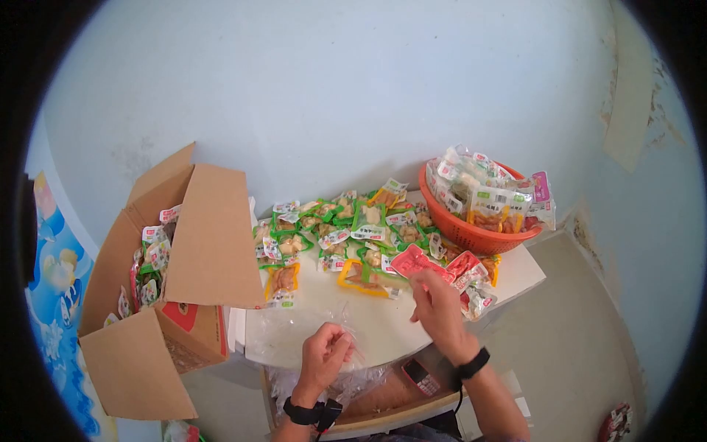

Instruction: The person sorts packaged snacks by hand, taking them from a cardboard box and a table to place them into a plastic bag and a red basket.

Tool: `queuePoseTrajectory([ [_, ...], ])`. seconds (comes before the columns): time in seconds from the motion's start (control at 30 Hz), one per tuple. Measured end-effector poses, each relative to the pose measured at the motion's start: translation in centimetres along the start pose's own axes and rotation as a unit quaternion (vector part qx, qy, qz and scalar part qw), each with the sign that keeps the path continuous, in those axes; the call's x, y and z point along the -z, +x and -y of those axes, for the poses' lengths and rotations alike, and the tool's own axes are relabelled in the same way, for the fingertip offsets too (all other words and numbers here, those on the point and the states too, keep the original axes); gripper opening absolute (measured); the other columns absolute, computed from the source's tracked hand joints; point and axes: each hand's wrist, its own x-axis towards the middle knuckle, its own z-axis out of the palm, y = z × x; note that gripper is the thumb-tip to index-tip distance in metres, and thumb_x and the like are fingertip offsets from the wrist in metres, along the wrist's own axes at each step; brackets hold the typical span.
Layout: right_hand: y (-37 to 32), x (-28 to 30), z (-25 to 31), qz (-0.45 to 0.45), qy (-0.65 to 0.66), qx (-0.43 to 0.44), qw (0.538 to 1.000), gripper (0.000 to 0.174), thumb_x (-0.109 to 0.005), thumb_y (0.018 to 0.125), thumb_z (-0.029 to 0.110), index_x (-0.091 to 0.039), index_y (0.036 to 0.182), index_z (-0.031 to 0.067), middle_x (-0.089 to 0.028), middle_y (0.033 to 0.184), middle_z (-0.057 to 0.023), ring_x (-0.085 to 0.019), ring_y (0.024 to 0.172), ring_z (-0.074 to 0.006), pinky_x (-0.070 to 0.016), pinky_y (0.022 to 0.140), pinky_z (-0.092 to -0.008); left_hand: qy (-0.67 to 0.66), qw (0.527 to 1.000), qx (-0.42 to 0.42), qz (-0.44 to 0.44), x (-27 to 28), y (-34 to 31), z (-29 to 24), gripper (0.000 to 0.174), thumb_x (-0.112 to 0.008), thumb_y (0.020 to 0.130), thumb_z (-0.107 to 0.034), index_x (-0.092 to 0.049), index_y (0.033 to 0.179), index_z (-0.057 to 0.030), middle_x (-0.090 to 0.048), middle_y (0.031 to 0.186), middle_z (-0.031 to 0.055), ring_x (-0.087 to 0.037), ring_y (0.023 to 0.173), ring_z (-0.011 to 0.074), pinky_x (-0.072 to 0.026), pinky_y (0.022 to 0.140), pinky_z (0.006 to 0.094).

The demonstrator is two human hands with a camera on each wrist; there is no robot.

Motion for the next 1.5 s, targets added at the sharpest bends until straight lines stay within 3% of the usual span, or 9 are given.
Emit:
queuePoseTrajectory([
  [0.1, -3.8, -1.4, -1.2, -0.027, 0.033, 0.074, 0.996, 0.012, -0.060, 0.103, 0.004, -0.065, 0.112, -0.0017, -0.074, 0.113, -0.0150, -0.075, 0.076, -0.0184, -0.0591, 0.066, -0.0296, -0.011, 1.000, 0.027, 0.005, 0.0, -0.1, -0.4, 0.009, -0.063, 0.101, -0.009, -0.060, 0.100, 0.0005, -0.069, 0.083, 0.0063, -0.065, 0.071, 0.0098, -0.0558, 0.061, 0.0258],
  [0.2, -7.1, -2.2, -1.8, -0.032, 0.060, 0.085, 0.994, 0.011, -0.063, 0.100, 0.002, -0.064, 0.111, -0.0006, -0.072, 0.118, -0.0177, -0.075, 0.095, -0.0226, -0.0597, 0.082, -0.0338, -0.022, 0.999, 0.038, 0.004, -0.1, -0.2, -0.5, 0.008, -0.062, 0.101, -0.007, -0.059, 0.100, -0.0004, -0.069, 0.083, 0.0069, -0.066, 0.072, 0.0104, -0.0560, 0.061, 0.0260],
  [0.33, -9.9, -1.0, -3.5, -0.026, -0.027, 0.112, 0.993, 0.018, -0.070, 0.092, -0.002, -0.065, 0.109, -0.0014, -0.072, 0.110, -0.0164, -0.072, 0.103, -0.0291, -0.0569, 0.087, -0.0357, -0.028, 0.998, 0.049, 0.002, 0.0, -0.5, -1.2, 0.007, -0.063, 0.099, -0.005, -0.058, 0.101, -0.0008, -0.070, 0.084, 0.0076, -0.066, 0.071, 0.0103, -0.0558, 0.061, 0.0251],
  [0.53, -10.8, -0.1, -6.1, -0.123, -0.057, 0.045, 0.990, 0.048, -0.080, 0.082, -0.001, -0.060, 0.125, 0.0013, -0.063, 0.121, -0.0180, -0.068, 0.087, -0.0322, -0.0562, 0.080, -0.0348, 0.002, 1.000, 0.023, 0.008, -0.1, -0.4, -0.1, 0.014, -0.070, 0.095, -0.005, -0.061, 0.104, -0.0003, -0.071, 0.085, 0.0062, -0.065, 0.068, 0.0084, -0.0553, 0.061, 0.0239],
  [0.63, -10.3, 0.0, -5.3, -0.195, -0.108, 0.073, 0.972, 0.072, -0.084, 0.077, 0.000, -0.050, 0.141, 0.0020, -0.057, 0.128, -0.0187, -0.067, 0.084, -0.0266, -0.0557, 0.073, -0.0327, 0.040, 0.999, 0.016, 0.007, 0.0, -0.5, 0.5, 0.018, -0.073, 0.092, -0.006, -0.063, 0.106, 0.0000, -0.071, 0.083, 0.0056, -0.064, 0.069, 0.0073, -0.0545, 0.063, 0.0238],
  [0.73, -10.4, 0.4, -6.5, -0.202, -0.002, -0.028, 0.979, 0.082, -0.085, 0.079, 0.004, -0.043, 0.149, 0.0009, -0.053, 0.130, -0.0192, -0.066, 0.080, -0.0193, -0.0546, 0.067, -0.0301, 0.058, 0.998, 0.017, 0.003, -0.1, -0.4, 0.5, 0.019, -0.075, 0.091, -0.007, -0.065, 0.105, -0.0001, -0.071, 0.082, 0.0050, -0.064, 0.069, 0.0067, -0.0539, 0.064, 0.0237],
  [0.97, -8.7, 0.3, -6.5, -0.139, -0.058, -0.109, 0.983, 0.063, -0.085, 0.083, 0.012, -0.048, 0.133, -0.0019, -0.061, 0.079, -0.0047, -0.058, 0.060, -0.0120, -0.0487, 0.053, -0.0259, 0.069, 0.997, 0.017, 0.019, -0.3, -0.4, 0.1, 0.019, -0.077, 0.090, -0.009, -0.066, 0.104, -0.0006, -0.071, 0.082, 0.0040, -0.063, 0.069, 0.0062, -0.0532, 0.064, 0.0231],
  [1.27, -9.6, 1.7, -6.7, -0.072, 0.316, -0.243, 0.914, 0.035, -0.079, 0.088, 0.009, -0.058, 0.115, -0.0005, -0.071, 0.087, -0.0072, -0.058, 0.052, -0.0081, -0.0450, 0.046, -0.0224, 0.067, 0.997, 0.038, 0.024, -0.1, -0.4, 0.0, 0.018, -0.077, 0.091, -0.009, -0.067, 0.104, -0.0008, -0.071, 0.084, 0.0027, -0.062, 0.071, 0.0044, -0.0524, 0.066, 0.0220],
  [1.5, -10.7, 1.7, -6.1, -0.019, 0.349, -0.233, 0.907, 0.017, -0.067, 0.097, 0.004, -0.057, 0.109, -0.0007, -0.069, 0.104, -0.0109, -0.071, 0.085, -0.0155, -0.0652, 0.067, -0.0313, 0.056, 0.996, 0.049, 0.042, -0.1, -0.2, -0.6, 0.015, -0.073, 0.093, -0.007, -0.066, 0.105, -0.0015, -0.070, 0.084, -0.0002, -0.059, 0.068, 0.0020, -0.0476, 0.060, 0.0192],
])
